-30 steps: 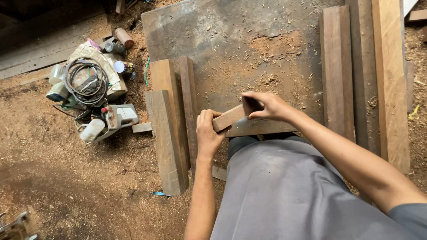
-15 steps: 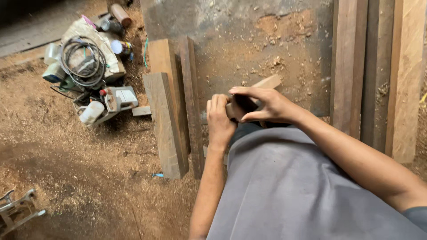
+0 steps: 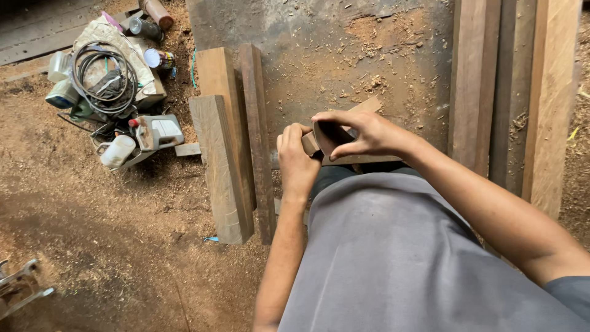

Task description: The person sands a small wooden block by hand using a piece of sandpaper, rubbing the sandpaper against different sides and edges of the block.

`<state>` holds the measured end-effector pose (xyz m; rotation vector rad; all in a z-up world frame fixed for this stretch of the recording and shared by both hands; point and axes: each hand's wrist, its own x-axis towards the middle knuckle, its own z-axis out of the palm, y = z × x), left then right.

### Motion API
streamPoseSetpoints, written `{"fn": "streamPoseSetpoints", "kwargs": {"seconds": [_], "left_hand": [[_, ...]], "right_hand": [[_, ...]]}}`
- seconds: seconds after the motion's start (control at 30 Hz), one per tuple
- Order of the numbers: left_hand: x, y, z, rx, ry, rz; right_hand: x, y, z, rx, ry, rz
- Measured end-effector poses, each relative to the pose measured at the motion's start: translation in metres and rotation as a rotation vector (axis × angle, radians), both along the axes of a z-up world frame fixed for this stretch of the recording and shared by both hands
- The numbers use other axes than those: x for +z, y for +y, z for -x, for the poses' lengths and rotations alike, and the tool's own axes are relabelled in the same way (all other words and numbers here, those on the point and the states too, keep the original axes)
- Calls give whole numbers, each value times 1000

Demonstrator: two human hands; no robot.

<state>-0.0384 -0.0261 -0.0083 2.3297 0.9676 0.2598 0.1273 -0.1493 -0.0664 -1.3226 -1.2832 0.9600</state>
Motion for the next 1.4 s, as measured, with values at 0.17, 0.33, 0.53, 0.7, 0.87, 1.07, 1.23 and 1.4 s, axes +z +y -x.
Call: {"fn": "streamPoseSetpoints", "kwargs": {"seconds": [0.17,0.33,0.53,0.7,0.87,1.07,1.23,1.4], "left_hand": [[8,-5,6,8,-21,26],[14,-12,11,7,-31,23],[11,-13,6,-98,-74,-38],[15,-22,8,-133,-121,-14],[13,-21,10,-129,-116,13],[20,-34,10,-158,-176,64],[28,-40,10,-169,-173,68],[22,-32,15,-174,-82,68]], "right_hand": [[-40,-6,-19,-56,39,253],[-61,-11,-27,-107,-31,384],[3,-8,0,-19,-6,-32],[-7,-25,-9,-137,52,233],[7,-27,4,-146,-24,132],[29,-28,-4,-27,19,29],[26,-38,-4,-42,79,186],[35,-34,14,-24,3,-127]]}}
